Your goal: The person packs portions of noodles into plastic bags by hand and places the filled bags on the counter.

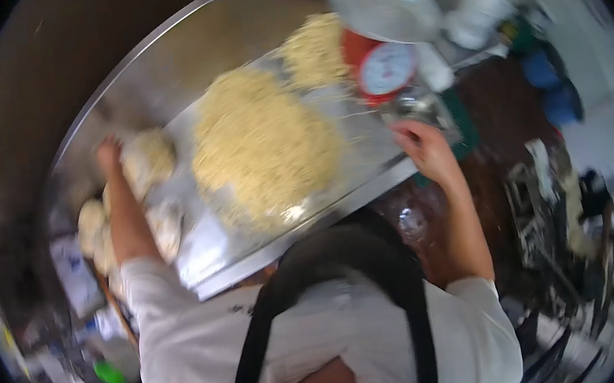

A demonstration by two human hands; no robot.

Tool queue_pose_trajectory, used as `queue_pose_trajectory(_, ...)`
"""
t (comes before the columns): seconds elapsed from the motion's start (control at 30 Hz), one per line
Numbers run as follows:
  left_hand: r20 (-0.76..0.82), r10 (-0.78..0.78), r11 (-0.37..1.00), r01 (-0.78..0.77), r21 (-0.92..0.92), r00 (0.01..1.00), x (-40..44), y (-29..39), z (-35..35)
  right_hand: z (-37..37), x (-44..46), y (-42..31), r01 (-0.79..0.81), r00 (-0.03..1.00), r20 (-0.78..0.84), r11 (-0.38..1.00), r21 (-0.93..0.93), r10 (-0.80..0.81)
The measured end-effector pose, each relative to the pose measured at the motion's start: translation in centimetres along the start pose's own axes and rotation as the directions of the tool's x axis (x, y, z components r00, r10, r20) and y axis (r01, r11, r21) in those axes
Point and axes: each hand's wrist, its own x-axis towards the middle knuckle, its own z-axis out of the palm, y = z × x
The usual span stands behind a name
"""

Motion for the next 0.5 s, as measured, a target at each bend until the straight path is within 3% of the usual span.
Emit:
queue_pose_trajectory(0.03,-0.059,0.215,0.969,-0.205,0.14,0.975,-0.2,0.6,-1.7,-1.9,0.6,0.3,-0.001,0.997,-0.075,0.999,-0.04,-0.002)
queue_pose_trajectory(0.07,0.008,-0.226,0.783,0.186,-0.593,0.974,-0.7,4.6,-6.0,-3.4,1.4,3.2,0.017,0.979,-0.205,1.0,-0.013,-0.019)
queue_pose_trajectory(0.1,0.395,-0.431,0.039,0.453,-0.89,0.812,-1.6,8.0,-9.9,-5.9,2.3,4.2,0.074,0.937,-0.343,0.997,0.008,-0.067)
queue_pose_trajectory(0.13,0.257,-0.478,0.053,0.32,-0.946,0.84,-3.6,12.0,-14.5,-8.4,3.8,8.0,0.012,0.903,-0.43,0.999,0.037,0.005)
queue_pose_trajectory(0.17,0.209,-0.438,0.012,0.238,-0.971,0.874,-5.8,16.3,-19.4,-11.2,5.3,9.7,0.079,0.829,-0.556,0.997,0.023,-0.052)
queue_pose_trajectory(0.2,0.158,-0.411,-0.026,0.162,-0.987,0.898,-8.3,20.3,-23.6,-14.1,7.0,12.7,0.013,0.779,-0.626,0.999,-0.05,-0.041)
queue_pose_trajectory(0.27,0.165,-0.294,-0.066,0.152,-0.986,0.942,-13.0,27.4,-28.7,-19.7,11.3,18.4,-0.068,0.653,-0.742,0.964,-0.258,-0.153)
queue_pose_trajectory(0.3,0.213,-0.246,-0.067,0.203,-0.977,0.945,-15.1,31.4,-31.1,-22.1,13.6,20.7,-0.106,0.634,-0.77,0.977,-0.182,-0.075)
queue_pose_trajectory(0.37,0.286,-0.159,-0.073,0.278,-0.958,0.945,-19.1,40.1,-33.9,-30.2,21.8,30.7,-0.206,0.56,-0.754,0.824,-0.529,-0.344)
queue_pose_trajectory(0.43,0.376,-0.082,-0.085,0.369,-0.925,0.923,-22.1,44.7,-34.2,-34.7,27.6,38.3,-0.342,0.582,-0.712,0.677,-0.652,-0.392)
queue_pose_trajectory(0.5,0.457,-0.043,-0.072,0.454,-0.888,0.888,-23.4,47.5,-35.1,-36.9,29.8,37.7,-0.392,0.554,-0.786,0.746,-0.538,-0.276)
